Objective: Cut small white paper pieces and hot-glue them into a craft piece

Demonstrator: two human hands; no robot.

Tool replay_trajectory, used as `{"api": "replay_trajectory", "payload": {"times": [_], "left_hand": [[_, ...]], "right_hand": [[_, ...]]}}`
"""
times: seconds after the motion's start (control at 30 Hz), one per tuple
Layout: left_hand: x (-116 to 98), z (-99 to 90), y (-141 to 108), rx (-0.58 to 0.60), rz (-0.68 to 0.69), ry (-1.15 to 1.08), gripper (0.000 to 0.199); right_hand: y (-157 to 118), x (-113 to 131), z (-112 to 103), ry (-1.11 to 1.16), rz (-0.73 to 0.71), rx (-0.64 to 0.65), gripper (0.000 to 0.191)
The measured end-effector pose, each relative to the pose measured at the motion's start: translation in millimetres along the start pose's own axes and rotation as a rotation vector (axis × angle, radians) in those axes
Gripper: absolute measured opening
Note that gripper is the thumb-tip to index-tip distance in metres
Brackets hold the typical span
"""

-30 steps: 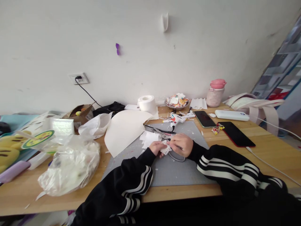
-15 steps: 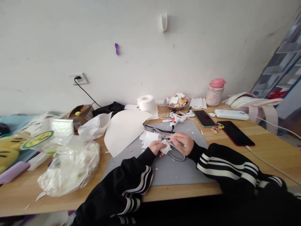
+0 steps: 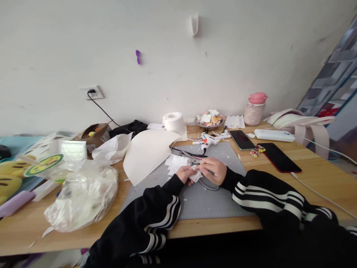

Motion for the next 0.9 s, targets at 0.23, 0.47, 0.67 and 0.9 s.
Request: {"api": "replay_trajectory", "payload": {"times": [0.23, 0.47, 0.67, 0.9], "left_hand": [[-3.1, 1.6, -2.8, 0.021, 0.008, -0.016, 0.017], [-4.4, 3.7, -3.8, 0.043, 0.025, -0.032, 0.019], [-1.1, 5.0, -1.9, 0.053, 0.016, -0.002, 0.02], [-2.6, 4.5, -4.0, 0.034, 0.0, -0.002, 0.016]], "right_hand": [[4.2, -7.5, -9.1, 0.15, 0.151, -0.022, 0.034], [4.1, -27.4, -9.2, 0.162, 0.355, -0.017, 0.037], [2.2, -19.9, -1.8, 0.182, 0.289, 0.022, 0.035], [2.2, -15.5, -3.0, 0.162, 0.254, 0.027, 0.037]]}}
Point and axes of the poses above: each hand's wrist, its own y-axis towards the middle knuckle, its own z-axis out of the palm, x = y × z, the point moved 10 cm from there along y, towards the middle knuckle, and after that the axes turned 7 degrees about -x, right-handed, at the moved point
